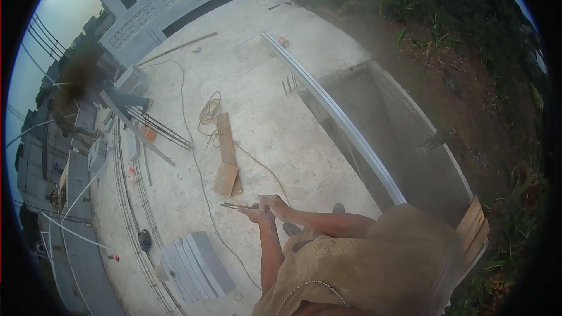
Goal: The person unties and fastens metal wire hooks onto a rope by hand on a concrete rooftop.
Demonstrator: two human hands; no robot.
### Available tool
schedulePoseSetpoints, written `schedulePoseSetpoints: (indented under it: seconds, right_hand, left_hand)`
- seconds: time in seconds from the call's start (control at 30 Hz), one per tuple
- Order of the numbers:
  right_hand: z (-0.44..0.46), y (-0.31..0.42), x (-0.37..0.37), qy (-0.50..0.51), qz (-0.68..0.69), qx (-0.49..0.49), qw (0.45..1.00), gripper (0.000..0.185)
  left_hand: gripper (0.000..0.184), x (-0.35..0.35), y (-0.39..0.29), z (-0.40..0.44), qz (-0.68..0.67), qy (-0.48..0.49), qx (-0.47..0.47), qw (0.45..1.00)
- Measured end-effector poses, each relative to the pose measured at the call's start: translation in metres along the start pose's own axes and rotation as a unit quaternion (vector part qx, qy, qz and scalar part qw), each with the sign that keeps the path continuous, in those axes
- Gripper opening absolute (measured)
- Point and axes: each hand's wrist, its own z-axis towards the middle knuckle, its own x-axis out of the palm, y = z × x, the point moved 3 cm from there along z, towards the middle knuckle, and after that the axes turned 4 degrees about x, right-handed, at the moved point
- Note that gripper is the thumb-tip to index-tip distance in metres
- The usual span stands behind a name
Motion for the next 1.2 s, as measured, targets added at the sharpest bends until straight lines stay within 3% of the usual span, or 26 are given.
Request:
schedulePoseSetpoints:
  seconds: [0.03, 0.1, 0.13, 0.2, 0.23, 0.37, 0.43, 0.53, 0.7, 0.8, 0.83, 0.87, 0.93, 1.0, 1.03, 1.07, 1.2]
  right_hand:
    - [0.0, 0.001, -0.001, -0.002, 0.0, -0.003, 1.0, 0.034]
    - [-0.001, 0.004, -0.002, -0.028, -0.309, -0.035, 0.95, 0.033]
    - [0.004, -0.009, -0.005, -0.034, -0.307, -0.037, 0.95, 0.033]
    - [0.005, -0.035, -0.003, -0.05, -0.514, -0.037, 0.855, 0.033]
    - [0.002, -0.044, -0.005, -0.069, -0.463, 0.022, 0.883, 0.035]
    - [-0.013, -0.046, 0.0, -0.112, -0.363, 0.054, 0.923, 0.036]
    - [-0.025, -0.028, 0.006, -0.091, -0.446, 0.027, 0.89, 0.037]
    - [-0.028, -0.036, 0.009, -0.078, -0.453, -0.003, 0.888, 0.039]
    - [-0.041, -0.033, 0.019, -0.094, -0.478, 0.035, 0.873, 0.043]
    - [-0.047, -0.019, 0.018, -0.118, -0.478, 0.05, 0.869, 0.047]
    - [-0.03, -0.041, 0.014, -0.116, -0.556, -0.004, 0.823, 0.045]
    - [-0.024, -0.032, 0.009, -0.12, -0.559, -0.011, 0.82, 0.045]
    - [-0.023, -0.018, -0.002, -0.162, -0.276, 0.006, 0.948, 0.042]
    - [-0.009, -0.014, -0.009, -0.201, -0.221, -0.052, 0.953, 0.036]
    - [-0.002, -0.018, -0.015, -0.207, -0.216, -0.104, 0.949, 0.035]
    - [-0.027, 0.021, -0.012, -0.21, -0.069, -0.015, 0.975, 0.033]
    - [-0.025, 0.038, -0.029, -0.219, 0.062, -0.042, 0.973, 0.034]
  left_hand:
    - [0.055, -0.006, 0.01, 0.003, -0.028, -0.02, -0.034, 0.999]
    - [0.055, -0.015, 0.031, 0.008, -0.049, -0.041, -0.015, 0.998]
    - [0.058, -0.017, 0.035, 0.007, -0.071, -0.066, 0.005, 0.995]
    - [0.058, -0.029, 0.034, 0.008, -0.055, -0.055, 0.003, 0.997]
    - [0.058, -0.029, 0.033, 0.008, -0.045, -0.046, 0.004, 0.998]
    - [0.058, -0.033, 0.038, -0.002, -0.006, -0.011, -0.005, 1.0]
    - [0.058, -0.03, 0.04, -0.008, 0.013, 0.012, -0.013, 1.0]
    - [0.058, -0.036, 0.037, -0.016, 0.035, 0.03, -0.018, 0.999]
    - [0.058, -0.074, 0.033, -0.042, 0.075, 0.03, -0.036, 0.996]
    - [0.057, -0.024, 0.012, -0.025, 0.056, 0.081, -0.006, 0.995]
    - [0.057, 0.0, 0.007, -0.019, 0.047, 0.103, 0.004, 0.994]
    - [0.057, 0.009, 0.003, -0.017, 0.045, 0.113, 0.01, 0.992]
    - [0.057, 0.002, 0.001, -0.017, 0.055, 0.116, 0.009, 0.992]
    - [0.057, -0.013, 0.004, -0.013, 0.078, 0.112, -0.001, 0.991]
    - [0.054, -0.013, 0.009, 0.002, 0.058, 0.191, -0.066, 0.978]
    - [0.05, -0.013, 0.014, 0.006, 0.035, 0.266, -0.13, 0.954]
    - [0.044, 0.02, 0.005, -0.048, 0.044, 0.372, -0.043, 0.926]
